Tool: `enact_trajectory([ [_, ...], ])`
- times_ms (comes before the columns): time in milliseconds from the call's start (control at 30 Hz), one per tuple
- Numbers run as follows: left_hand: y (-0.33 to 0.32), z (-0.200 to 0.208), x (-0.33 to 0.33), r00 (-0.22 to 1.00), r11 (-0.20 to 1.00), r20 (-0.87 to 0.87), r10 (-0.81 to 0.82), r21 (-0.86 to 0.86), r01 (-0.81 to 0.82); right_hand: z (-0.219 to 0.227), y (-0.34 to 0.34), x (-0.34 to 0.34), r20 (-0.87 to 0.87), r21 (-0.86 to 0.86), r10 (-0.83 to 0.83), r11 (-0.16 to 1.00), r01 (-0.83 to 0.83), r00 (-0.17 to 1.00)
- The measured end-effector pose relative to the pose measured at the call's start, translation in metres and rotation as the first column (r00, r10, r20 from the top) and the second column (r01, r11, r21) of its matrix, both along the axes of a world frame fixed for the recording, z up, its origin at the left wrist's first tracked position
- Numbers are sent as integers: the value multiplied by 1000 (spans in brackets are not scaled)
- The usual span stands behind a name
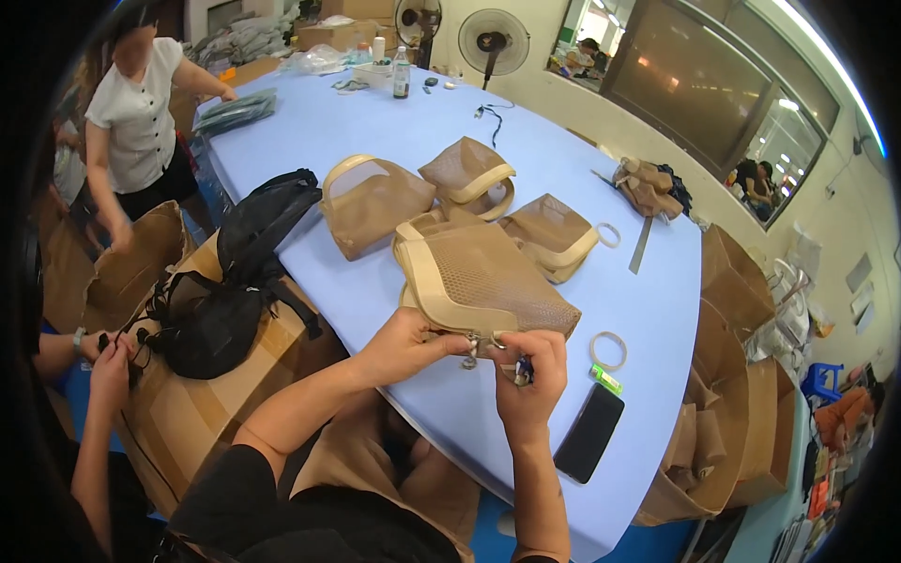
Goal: Trimming loose threads and attaching hardware to small mesh bags.
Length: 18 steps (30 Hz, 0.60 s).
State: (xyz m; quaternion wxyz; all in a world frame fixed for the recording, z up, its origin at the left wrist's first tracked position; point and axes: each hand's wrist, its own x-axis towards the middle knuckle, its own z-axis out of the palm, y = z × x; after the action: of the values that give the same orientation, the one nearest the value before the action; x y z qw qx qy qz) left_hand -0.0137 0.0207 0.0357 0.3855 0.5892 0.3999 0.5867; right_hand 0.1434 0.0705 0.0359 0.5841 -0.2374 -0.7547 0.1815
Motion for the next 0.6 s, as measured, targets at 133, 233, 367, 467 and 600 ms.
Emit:
enact_trajectory([
  [133,-10,2,0,922,977,-328,208,114,-180,22,2,3,101,32,-164,986,162,981],
  [233,-16,-7,-1,474,590,-394,787,703,-396,32,8,-1,93,53,-151,988,147,984],
  [367,-7,10,6,321,349,-265,909,905,-242,46,3,-11,145,-12,-23,1000,25,989],
  [467,2,14,-2,254,304,-253,934,934,-186,48,5,-14,120,-67,18,998,-10,993],
  [600,3,16,-11,371,357,-262,891,909,-216,49,6,-16,123,-116,63,992,-49,990],
])
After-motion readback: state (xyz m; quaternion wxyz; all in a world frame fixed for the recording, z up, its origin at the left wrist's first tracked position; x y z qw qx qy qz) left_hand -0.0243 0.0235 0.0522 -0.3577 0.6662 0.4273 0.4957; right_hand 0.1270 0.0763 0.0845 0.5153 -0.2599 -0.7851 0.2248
